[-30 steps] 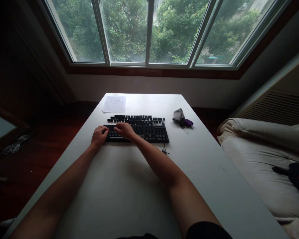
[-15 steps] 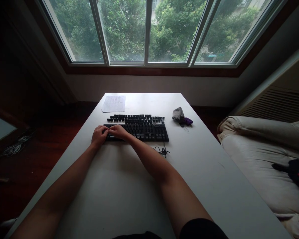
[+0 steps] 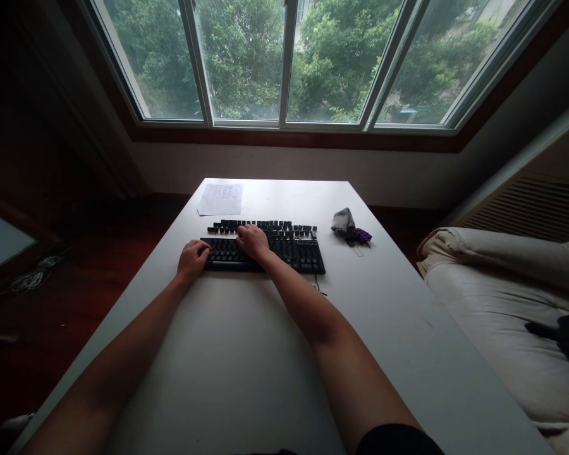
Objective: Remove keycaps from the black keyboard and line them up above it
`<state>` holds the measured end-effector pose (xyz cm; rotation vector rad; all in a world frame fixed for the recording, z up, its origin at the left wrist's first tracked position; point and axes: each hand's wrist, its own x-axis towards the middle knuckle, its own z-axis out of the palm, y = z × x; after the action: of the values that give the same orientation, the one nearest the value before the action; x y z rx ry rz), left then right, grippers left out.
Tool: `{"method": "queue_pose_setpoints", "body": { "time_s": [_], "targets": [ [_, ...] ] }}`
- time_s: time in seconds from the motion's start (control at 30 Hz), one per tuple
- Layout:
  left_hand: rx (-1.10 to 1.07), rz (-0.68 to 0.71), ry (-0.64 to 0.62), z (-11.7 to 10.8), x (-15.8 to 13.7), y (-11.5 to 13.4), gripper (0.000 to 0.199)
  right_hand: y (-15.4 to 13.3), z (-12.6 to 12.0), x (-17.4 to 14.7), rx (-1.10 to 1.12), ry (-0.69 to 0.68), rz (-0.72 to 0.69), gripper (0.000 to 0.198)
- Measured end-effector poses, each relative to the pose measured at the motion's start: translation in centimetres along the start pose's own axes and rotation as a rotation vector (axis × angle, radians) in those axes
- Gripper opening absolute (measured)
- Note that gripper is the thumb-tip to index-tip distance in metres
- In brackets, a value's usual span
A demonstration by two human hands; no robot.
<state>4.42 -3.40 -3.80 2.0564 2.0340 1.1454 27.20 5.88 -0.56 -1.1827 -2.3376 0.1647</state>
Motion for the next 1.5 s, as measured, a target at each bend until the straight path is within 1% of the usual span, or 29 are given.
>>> {"method": "queue_pose_setpoints", "body": {
  "time_s": [0.07, 0.13, 0.4, 0.47, 0.53, 0.73, 0.97, 1.13, 1.3, 1.5],
  "targets": [
    [-0.003, -0.001, 0.002, -0.1, 0.0, 0.1, 0.017, 0.6, -0.2, -0.1, -0.123, -0.035, -0.01, 0.014],
    [-0.001, -0.007, -0.003, -0.1, -0.1, 0.1, 0.017, 1.0, -0.3, 0.0, -0.187, -0.084, -0.028, 0.018],
    [0.003, -0.019, -0.02, -0.1, -0.1, -0.1, 0.017, 1.5, -1.3, 2.2, -0.268, -0.25, -0.093, 0.032],
    [0.0, -0.023, -0.018, -0.1, -0.1, -0.1, 0.017, 1.7, -1.6, 2.4, -0.297, -0.291, -0.107, 0.037],
    [-0.006, -0.029, -0.017, -0.1, -0.1, 0.0, 0.017, 1.9, -1.7, 2.5, -0.32, -0.312, -0.122, 0.038],
    [-0.018, -0.037, -0.018, -0.1, -0.1, -0.1, 0.016, 2.7, -1.8, 2.4, -0.308, -0.317, -0.148, 0.039],
    [-0.017, -0.022, -0.013, -0.2, -0.2, -0.3, 0.016, 3.6, -1.7, 3.0, -0.295, -0.309, -0.135, 0.029],
    [-0.014, -0.028, -0.018, -0.2, -0.2, -0.3, 0.015, 3.5, -1.6, 3.4, -0.306, -0.309, -0.179, 0.029],
    [-0.016, -0.025, -0.012, -0.1, -0.3, 0.0, 0.015, 3.0, -1.0, 3.7, -0.316, -0.295, -0.221, 0.026],
    [-0.018, -0.033, -0.012, 0.1, -0.5, 0.4, 0.016, 2.8, -0.7, 3.8, -0.331, -0.28, -0.203, 0.022]
  ]
}}
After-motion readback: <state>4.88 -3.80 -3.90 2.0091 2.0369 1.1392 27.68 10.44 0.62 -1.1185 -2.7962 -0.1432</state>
